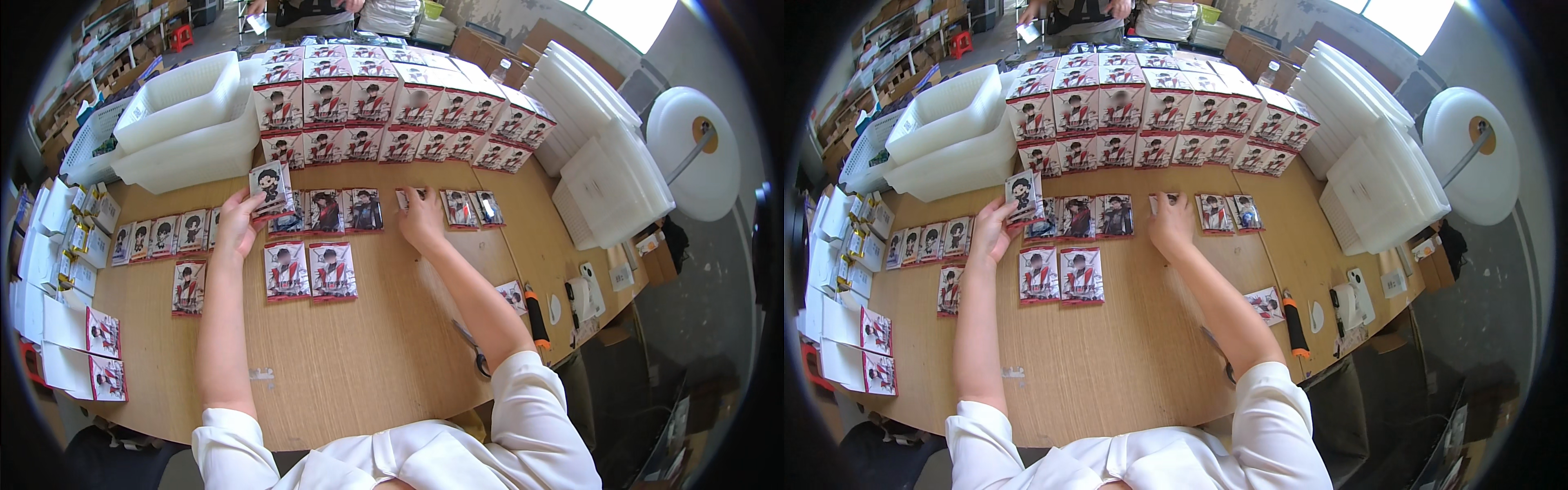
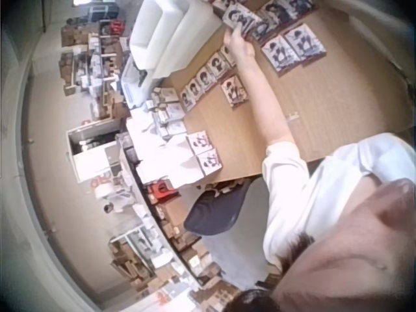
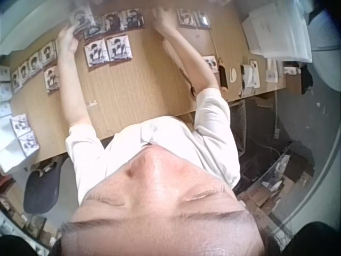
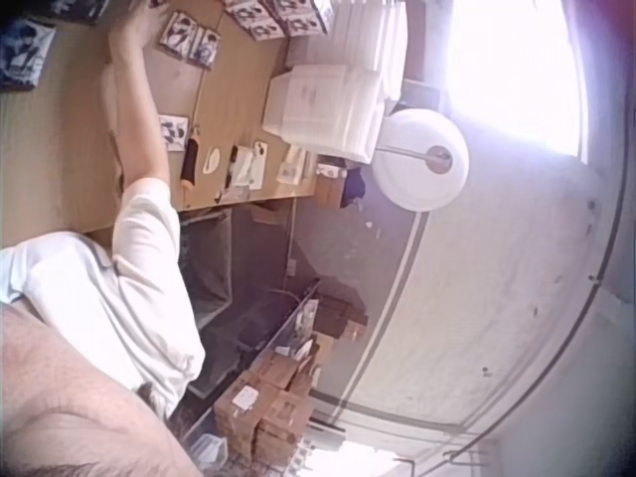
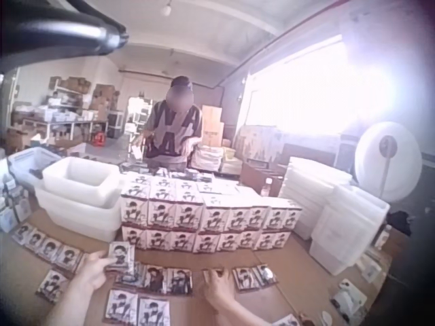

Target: The person uses scissors to cut open sealed card packs, removes the cards, and places them into small white boxes. The person also arranges the opened packs on the table and handles the cards one at a time.

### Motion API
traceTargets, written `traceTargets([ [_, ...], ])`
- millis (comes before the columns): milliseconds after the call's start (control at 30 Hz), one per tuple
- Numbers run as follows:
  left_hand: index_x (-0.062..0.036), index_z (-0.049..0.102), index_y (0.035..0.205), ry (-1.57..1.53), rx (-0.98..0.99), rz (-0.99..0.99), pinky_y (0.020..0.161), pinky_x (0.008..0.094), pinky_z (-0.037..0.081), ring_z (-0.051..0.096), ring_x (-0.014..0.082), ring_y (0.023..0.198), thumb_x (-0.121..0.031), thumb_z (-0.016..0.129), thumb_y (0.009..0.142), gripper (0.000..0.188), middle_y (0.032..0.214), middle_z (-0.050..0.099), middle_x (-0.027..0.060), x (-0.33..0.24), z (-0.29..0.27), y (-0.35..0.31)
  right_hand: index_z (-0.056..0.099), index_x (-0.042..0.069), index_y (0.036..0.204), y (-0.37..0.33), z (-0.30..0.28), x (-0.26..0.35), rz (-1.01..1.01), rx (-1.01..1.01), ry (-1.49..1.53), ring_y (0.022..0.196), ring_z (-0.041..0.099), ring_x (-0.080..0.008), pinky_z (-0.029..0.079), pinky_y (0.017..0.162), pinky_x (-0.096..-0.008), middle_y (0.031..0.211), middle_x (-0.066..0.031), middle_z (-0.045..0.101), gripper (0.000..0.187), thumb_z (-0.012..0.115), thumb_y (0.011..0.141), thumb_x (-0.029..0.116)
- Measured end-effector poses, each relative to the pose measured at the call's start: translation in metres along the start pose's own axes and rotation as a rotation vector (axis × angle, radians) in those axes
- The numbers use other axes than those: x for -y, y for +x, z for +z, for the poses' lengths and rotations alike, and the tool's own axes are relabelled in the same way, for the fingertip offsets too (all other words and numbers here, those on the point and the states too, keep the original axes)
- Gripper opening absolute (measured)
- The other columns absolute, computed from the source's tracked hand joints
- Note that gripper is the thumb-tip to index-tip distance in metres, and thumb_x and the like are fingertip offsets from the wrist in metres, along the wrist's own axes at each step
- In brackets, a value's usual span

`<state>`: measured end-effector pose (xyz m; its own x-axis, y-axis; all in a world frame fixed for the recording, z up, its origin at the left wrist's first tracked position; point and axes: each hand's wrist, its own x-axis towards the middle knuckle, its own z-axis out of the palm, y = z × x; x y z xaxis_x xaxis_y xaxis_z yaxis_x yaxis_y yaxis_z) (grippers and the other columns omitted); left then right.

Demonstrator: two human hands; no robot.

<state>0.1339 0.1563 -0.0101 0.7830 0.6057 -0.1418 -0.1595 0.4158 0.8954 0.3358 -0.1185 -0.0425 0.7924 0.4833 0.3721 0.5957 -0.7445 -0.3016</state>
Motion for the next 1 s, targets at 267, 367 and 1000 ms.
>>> traceTargets([
  [267,-0.0042,0.055,0.117,-0.004,0.0,-0.011,0.064,0.0275,0.054,0.066,0.0155,0.084,-0.01,0.059,0.089,0.029,0.103,0.066,0.0062,0.001,0.001,0.0,0.051,0.01,0.128,-0.003,-0.006,-0.025,-0.02,-0.046,-0.026,0.117,0.043,-0.0467,0.04,0.098,-0.0512,0.13,-0.0296,0.041,0.054,0.067,0.076,0.015],
  [367,-0.0044,0.056,0.117,-0.011,-0.004,0.001,0.062,0.0277,0.055,0.066,0.0158,0.083,-0.01,0.058,0.089,0.028,0.102,0.067,0.0064,0.001,-0.002,0.003,0.049,0.008,0.13,-0.003,-0.009,-0.006,-0.108,-0.157,-0.128,0.123,0.04,-0.0478,0.038,0.101,-0.0509,0.134,-0.0308,0.039,0.055,0.068,0.079,0.018],
  [1000,0.0045,0.054,0.119,-0.033,-0.044,0.068,0.085,0.0324,0.051,0.062,0.0193,0.098,-0.004,0.059,0.088,0.032,0.107,0.065,0.0105,0.009,-0.009,0.011,0.059,0.009,0.121,0.008,0.03,0.074,-0.168,0.117,0.149,0.121,0.041,-0.0431,0.035,0.102,-0.053,0.126,-0.0253,0.048,0.05,0.07,0.075,0.023],
])
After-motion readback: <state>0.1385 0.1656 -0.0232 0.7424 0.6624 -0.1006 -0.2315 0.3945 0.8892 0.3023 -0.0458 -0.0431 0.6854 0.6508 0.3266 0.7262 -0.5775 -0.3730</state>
